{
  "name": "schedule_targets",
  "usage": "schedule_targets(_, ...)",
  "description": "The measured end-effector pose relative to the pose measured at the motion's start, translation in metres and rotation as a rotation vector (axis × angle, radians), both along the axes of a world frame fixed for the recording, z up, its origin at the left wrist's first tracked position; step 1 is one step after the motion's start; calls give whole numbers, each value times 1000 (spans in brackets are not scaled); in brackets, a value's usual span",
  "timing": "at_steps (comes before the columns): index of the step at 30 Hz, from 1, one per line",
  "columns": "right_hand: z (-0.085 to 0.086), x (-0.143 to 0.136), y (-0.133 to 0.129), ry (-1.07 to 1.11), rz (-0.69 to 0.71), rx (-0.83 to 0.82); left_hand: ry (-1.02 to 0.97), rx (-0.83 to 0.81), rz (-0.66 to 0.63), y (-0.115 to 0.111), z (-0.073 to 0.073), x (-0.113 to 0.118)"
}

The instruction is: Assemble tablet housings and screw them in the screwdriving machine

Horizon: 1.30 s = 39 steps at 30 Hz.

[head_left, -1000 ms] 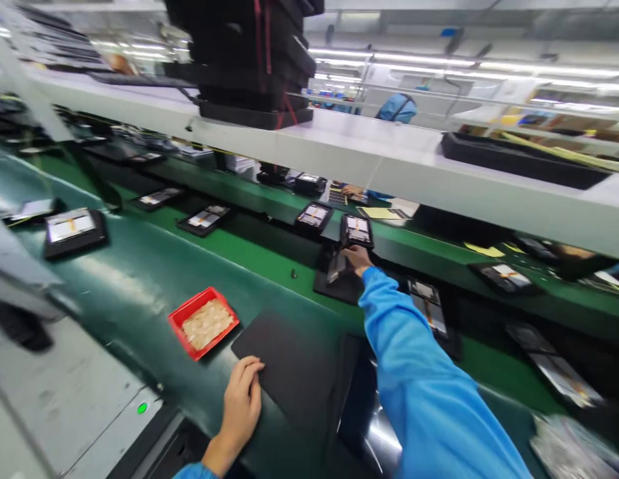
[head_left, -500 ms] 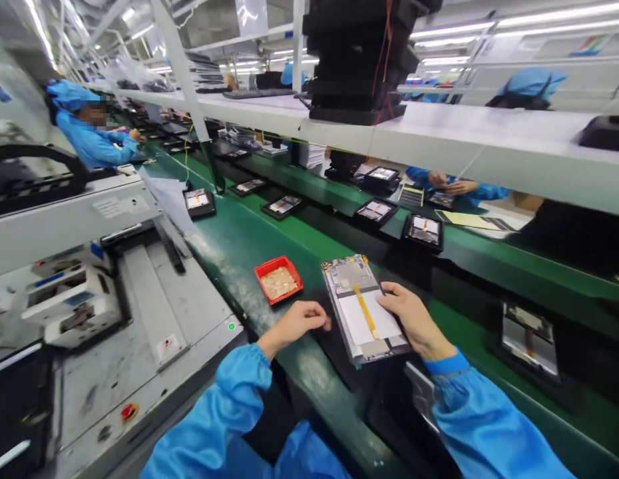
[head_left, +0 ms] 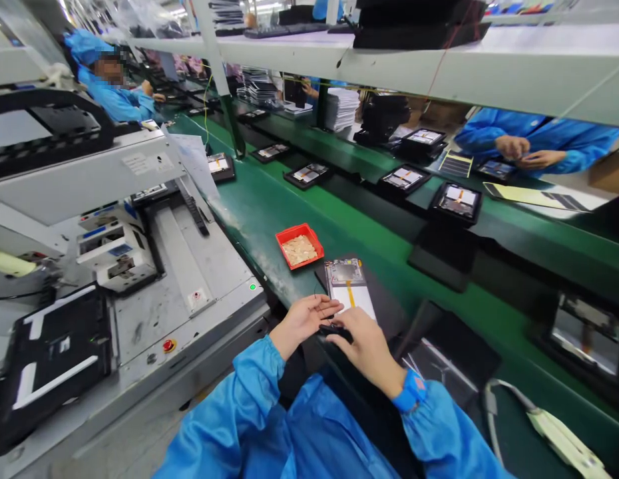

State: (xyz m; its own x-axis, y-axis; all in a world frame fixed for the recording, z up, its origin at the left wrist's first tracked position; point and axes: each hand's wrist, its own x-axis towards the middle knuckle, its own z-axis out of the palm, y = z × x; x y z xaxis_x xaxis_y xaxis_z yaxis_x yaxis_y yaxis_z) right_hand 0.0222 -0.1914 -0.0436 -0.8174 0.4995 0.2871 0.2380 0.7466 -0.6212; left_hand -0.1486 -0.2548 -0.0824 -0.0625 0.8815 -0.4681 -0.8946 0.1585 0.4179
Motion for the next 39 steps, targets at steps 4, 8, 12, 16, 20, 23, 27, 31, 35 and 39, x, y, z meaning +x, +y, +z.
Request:
schedule_targets(4,-9,-7,-10,79,-73,-304,160,22,-33,-2,12,2)
schedule_targets(8,-17,-10,0,211,-322,-920,971,-88,37,-22,28,8)
schedule_targets(12,-17,-14,-1,301,-336,-1216,1721,32,43,-42,37,23)
schedule_targets(16,-19,-18,-7,338,-343,-1217,1968,68,-4,-46,34,34)
schedule_targets(20,-23,-24,-12,391,-410,-1203,2102,44,62,-49,27,36)
schedule_targets(23,-24,-27,-15,399,-424,-1217,2096,87,40,-52,24,35)
schedule_targets(27,-22,-30,-17,380,-390,-1260,2003,58,3,-53,25,30)
schedule_targets(31,-21,-31,-20,360,-377,-1231,1956,38,-5,-53,29,27)
schedule_targets(35,-22,-31,-23,334,-357,-1162,1992,34,-34,-54,29,26)
schedule_targets(39,-23,-29,-22,301,-323,-1078,2016,27,-106,-55,30,25)
